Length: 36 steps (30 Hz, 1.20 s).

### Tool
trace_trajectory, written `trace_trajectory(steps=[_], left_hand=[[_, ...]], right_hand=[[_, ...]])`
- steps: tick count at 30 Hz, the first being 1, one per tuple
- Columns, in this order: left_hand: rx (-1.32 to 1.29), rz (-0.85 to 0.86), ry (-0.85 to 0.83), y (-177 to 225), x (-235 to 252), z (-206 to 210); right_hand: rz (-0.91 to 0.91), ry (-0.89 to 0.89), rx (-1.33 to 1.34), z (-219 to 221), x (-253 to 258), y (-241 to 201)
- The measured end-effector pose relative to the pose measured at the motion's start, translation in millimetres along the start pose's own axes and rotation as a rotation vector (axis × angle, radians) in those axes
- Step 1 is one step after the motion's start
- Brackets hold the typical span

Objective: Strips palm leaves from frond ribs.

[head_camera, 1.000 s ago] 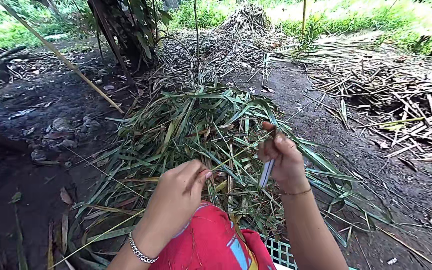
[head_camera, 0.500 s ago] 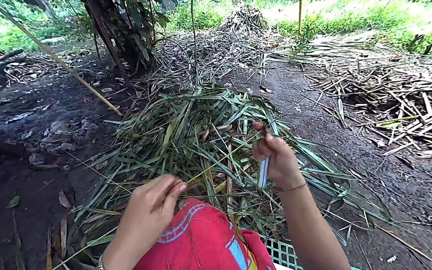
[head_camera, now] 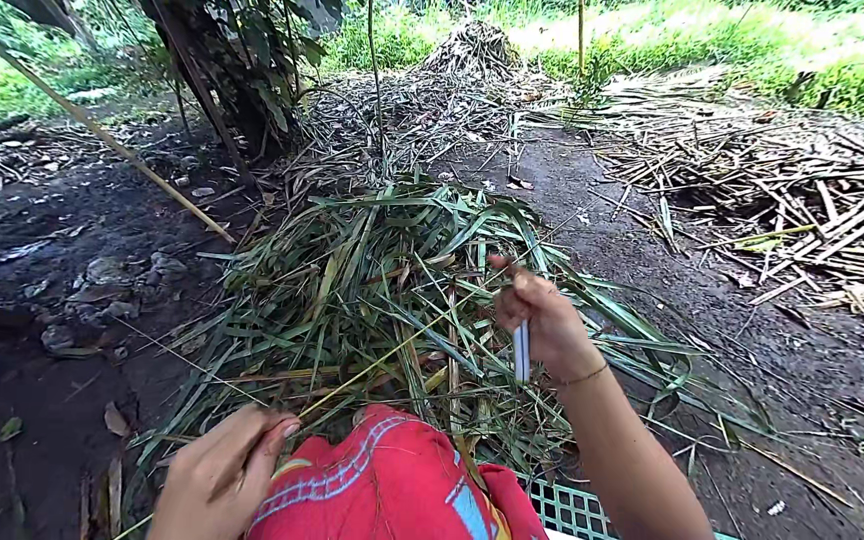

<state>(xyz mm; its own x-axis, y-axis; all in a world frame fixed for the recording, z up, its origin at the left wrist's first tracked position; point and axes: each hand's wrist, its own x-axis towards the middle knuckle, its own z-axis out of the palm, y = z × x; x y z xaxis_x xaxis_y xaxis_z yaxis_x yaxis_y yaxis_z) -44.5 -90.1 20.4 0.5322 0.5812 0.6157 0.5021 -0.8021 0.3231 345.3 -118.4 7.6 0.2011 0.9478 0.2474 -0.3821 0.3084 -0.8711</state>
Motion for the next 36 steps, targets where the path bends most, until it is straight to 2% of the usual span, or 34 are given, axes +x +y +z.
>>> trace_trajectory(steps=[4,7,9,13,15,18,21,23,28,32,34,36], left_hand=[[-0.039,-0.187,-0.185,-19,-32,-39],[-0.130,-0.293,-0.298,-17,-30,-41],[-0.155,-0.284,-0.246,0,-13,-27],[-0.147,-0.125,-0.021,42,33,17],[-0.098,-0.086,0.024,57,50,31],[-0.033,-0.047,0.046,61,57,37],[-0.058,-0.017,0.052,50,50,31],[-0.089,-0.023,0.052,36,41,22],[-0.029,-0.136,0.062,-17,10,-9],[0.030,-0.297,0.099,-56,-14,-30],[0.025,-0.306,0.114,-57,-15,-28],[-0.009,-0.272,0.131,-48,-10,-18]], right_hand=[[-0.153,0.272,0.023,-54,19,-13],[-0.148,0.275,0.023,-41,12,-12],[-0.115,0.170,0.008,-12,1,-2],[-0.078,-0.029,0.083,47,-26,25],[-0.087,-0.071,0.119,63,-33,32],[-0.132,-0.080,0.140,65,-35,33],[-0.183,-0.038,0.100,46,-28,23],[-0.218,0.067,0.041,20,-19,8],[-0.307,0.402,-0.062,-81,-1,-43],[-0.403,0.837,0.282,-164,-1,-65],[-0.285,0.889,0.338,-162,-10,-49],[-0.087,0.730,0.237,-121,-21,-21]])
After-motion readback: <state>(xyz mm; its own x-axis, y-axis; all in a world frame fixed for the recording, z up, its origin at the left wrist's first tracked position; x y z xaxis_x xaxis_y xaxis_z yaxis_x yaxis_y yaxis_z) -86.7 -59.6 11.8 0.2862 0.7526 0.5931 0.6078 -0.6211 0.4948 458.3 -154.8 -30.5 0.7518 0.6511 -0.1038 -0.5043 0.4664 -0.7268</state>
